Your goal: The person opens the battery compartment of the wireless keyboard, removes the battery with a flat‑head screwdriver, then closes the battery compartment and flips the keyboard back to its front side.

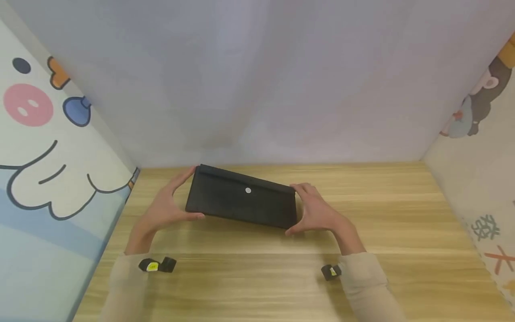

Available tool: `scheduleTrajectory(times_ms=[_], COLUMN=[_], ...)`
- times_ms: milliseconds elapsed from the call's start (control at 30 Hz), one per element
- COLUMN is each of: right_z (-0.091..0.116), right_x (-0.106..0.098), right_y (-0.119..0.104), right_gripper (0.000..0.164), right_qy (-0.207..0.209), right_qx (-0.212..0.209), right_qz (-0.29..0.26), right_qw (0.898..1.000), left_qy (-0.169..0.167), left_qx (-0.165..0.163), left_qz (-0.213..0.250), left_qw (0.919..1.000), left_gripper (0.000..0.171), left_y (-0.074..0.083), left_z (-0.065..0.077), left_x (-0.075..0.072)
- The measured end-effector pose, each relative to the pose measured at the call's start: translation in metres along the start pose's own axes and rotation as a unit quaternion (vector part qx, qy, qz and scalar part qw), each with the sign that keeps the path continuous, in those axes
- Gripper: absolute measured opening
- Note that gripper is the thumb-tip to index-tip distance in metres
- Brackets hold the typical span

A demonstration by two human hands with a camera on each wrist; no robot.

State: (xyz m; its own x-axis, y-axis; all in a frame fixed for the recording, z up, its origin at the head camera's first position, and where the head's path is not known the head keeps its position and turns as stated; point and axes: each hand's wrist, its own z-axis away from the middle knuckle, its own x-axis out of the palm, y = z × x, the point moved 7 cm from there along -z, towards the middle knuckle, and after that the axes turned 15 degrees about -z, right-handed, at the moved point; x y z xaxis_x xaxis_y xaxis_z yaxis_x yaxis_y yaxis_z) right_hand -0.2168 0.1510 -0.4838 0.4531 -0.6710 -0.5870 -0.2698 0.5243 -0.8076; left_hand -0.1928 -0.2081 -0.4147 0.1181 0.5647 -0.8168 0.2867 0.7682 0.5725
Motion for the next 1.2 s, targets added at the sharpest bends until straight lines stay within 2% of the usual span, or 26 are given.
scheduleTrajectory(times_ms=[333,567,833,1067,1200], right_z=[-0.005,-0.011,-0.018,-0.023,-0.025], right_x=[0.003,0.007,0.016,0.020,0.023], right_y=[-0.003,-0.010,-0.012,-0.008,-0.006], right_gripper=[0.132,0.132,0.133,0.132,0.132], right_qy=[0.012,0.020,0.011,0.005,0.001], right_qx=[-0.013,-0.009,-0.007,0.008,0.015], right_qz=[0.056,0.114,0.165,0.179,0.184], right_qw=[0.998,0.993,0.986,0.984,0.983], left_qy=[-0.036,-0.048,-0.080,-0.097,-0.101], left_qx=[-0.030,-0.039,-0.066,-0.072,-0.069], left_qz=[-0.049,-0.046,-0.036,-0.040,-0.061], left_qw=[0.9977,0.9970,0.9940,0.9919,0.9906], left_gripper=[0.128,0.127,0.124,0.123,0.123], left_y=[-0.025,-0.042,-0.062,-0.071,-0.074], left_z=[0.010,0.011,0.012,0.008,0.007], left_x=[0.019,0.033,0.051,0.066,0.072])
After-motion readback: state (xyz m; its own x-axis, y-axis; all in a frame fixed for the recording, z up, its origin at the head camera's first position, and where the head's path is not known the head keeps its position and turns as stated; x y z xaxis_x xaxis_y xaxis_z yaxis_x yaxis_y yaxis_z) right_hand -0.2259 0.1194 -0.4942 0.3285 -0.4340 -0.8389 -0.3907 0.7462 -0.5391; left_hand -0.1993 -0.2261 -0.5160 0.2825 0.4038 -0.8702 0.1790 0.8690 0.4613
